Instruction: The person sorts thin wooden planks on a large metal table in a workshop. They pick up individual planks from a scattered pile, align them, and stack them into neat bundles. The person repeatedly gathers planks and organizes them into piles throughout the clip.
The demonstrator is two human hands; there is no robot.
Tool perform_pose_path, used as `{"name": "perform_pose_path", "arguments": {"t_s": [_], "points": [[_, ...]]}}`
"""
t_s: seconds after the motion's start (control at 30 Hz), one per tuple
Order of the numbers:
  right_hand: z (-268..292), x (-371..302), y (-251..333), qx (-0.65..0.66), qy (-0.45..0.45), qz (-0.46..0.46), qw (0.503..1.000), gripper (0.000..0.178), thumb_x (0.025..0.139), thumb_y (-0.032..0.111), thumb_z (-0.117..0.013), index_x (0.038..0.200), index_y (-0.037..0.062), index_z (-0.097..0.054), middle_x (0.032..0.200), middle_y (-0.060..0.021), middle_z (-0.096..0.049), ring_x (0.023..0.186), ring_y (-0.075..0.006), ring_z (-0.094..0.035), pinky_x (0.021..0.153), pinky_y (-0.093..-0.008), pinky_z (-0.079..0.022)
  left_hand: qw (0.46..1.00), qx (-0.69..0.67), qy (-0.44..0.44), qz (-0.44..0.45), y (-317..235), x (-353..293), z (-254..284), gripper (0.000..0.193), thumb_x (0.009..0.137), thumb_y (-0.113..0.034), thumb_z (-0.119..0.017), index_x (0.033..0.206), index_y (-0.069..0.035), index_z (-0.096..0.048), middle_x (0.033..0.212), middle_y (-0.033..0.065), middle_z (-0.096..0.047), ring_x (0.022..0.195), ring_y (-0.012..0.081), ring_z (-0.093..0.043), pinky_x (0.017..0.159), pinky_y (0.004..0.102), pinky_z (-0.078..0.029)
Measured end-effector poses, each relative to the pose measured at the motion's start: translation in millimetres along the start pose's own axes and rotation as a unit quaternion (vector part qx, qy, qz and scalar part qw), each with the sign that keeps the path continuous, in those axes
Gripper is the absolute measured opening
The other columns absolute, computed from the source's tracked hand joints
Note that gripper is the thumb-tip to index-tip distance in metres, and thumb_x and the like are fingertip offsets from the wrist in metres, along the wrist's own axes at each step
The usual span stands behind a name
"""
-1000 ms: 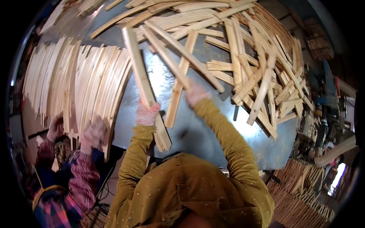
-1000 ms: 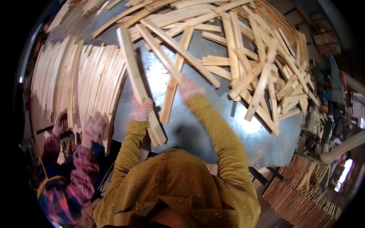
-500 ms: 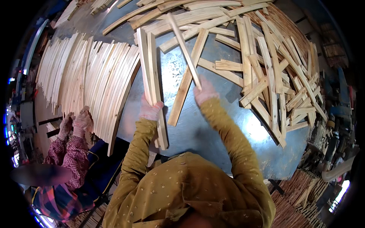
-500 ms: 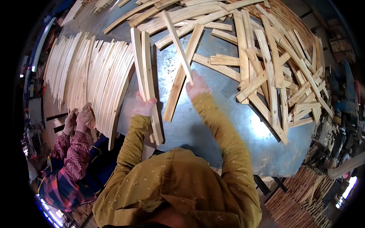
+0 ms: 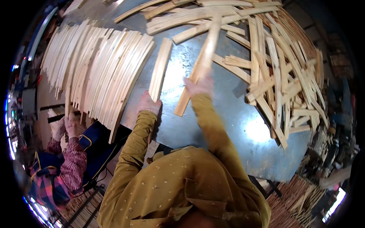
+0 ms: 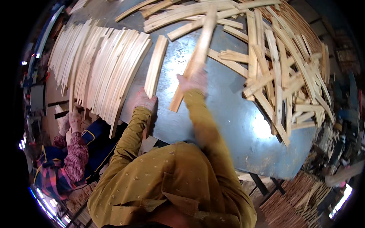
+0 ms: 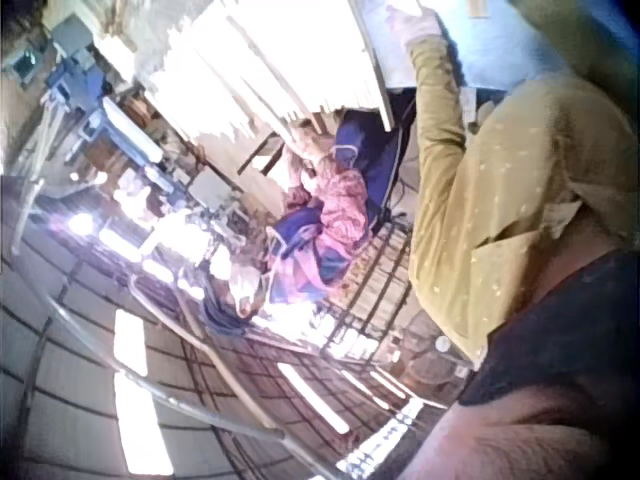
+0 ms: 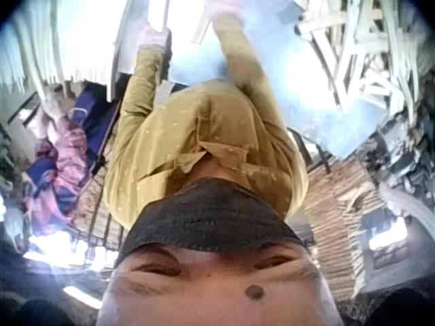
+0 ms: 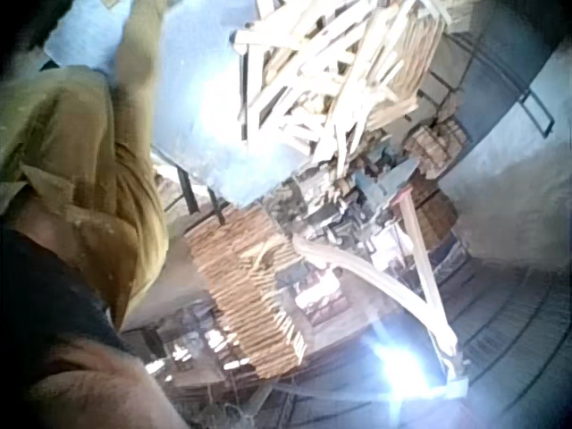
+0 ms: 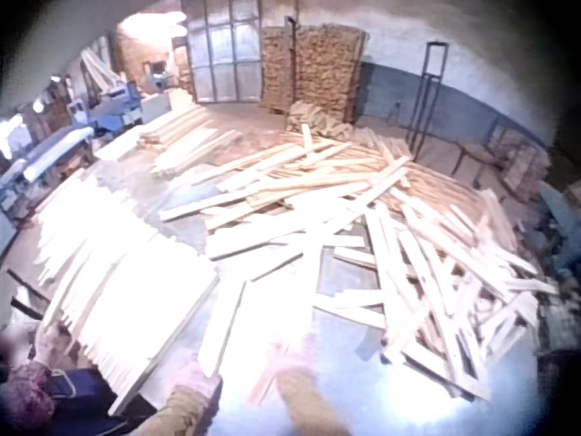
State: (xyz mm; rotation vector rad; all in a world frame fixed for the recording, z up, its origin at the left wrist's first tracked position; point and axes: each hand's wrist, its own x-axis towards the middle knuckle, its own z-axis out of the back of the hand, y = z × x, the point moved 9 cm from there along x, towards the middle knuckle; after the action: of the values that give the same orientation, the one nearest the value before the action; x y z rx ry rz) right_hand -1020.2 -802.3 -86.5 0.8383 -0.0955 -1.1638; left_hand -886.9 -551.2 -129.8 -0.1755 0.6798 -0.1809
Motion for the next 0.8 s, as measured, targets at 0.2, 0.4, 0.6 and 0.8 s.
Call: {"name": "perform_pose_path", "arguments": {"t_s": [0.2,0.4,0.6,0.8], "points": [[-41,-5,-4,0.072,0.061,-0.059,0.994,0.108,0.075,0.023,-0.075,0.157,0.007,-0.007,0.146,-0.026,-0.041,0.13,-0.0414,-0.05,0.106,-0.0493,-0.044,0.993,-0.026,-0.088,-0.079,-4,-23,12,0.068,0.081,-0.034,-0.074,0.132,0.002,-0.047,0.13,0.0262,-0.053,0.119,0.0417,-0.056,0.1,0.0461,-0.046],[-106,-143,-23,-0.035,0.393,-0.026,0.918,0.098,0.083,0.022,-0.069,0.156,0.0036,-0.006,0.129,-0.0289,-0.057,0.114,-0.0423,-0.061,0.1,-0.0446,-0.052,0.984,-0.102,-0.04,-0.138,3,-44,0,0.08,0.079,-0.046,-0.074,0.135,0.004,-0.045,0.133,0.0266,-0.052,0.115,0.0429,-0.056,0.1,0.0463,-0.045],[-53,-110,-71,-0.093,0.165,0.022,0.982,0.067,0.091,0.038,-0.06,0.147,0.0079,-0.038,0.113,-0.0236,-0.066,0.091,-0.0359,-0.066,0.083,-0.0425,-0.055,0.993,0.105,-0.039,-0.037,-1,-73,-10,0.113,0.077,-0.045,-0.076,0.155,0.001,-0.008,0.142,0.0219,-0.046,0.126,0.0374,-0.049,0.105,0.0438,-0.043],[69,-64,-56,-0.282,0.003,0.162,0.946,0.071,0.095,0.039,-0.059,0.152,0.0074,-0.031,0.129,-0.0233,-0.059,0.114,-0.0348,-0.061,0.093,-0.043,-0.052,0.819,-0.5,0.232,-0.159,1,-64,-19,0.097,0.075,-0.038,-0.083,0.148,0.001,-0.033,0.129,0.0205,-0.057,0.114,0.0292,-0.061,0.095,0.0404,-0.051]]}}
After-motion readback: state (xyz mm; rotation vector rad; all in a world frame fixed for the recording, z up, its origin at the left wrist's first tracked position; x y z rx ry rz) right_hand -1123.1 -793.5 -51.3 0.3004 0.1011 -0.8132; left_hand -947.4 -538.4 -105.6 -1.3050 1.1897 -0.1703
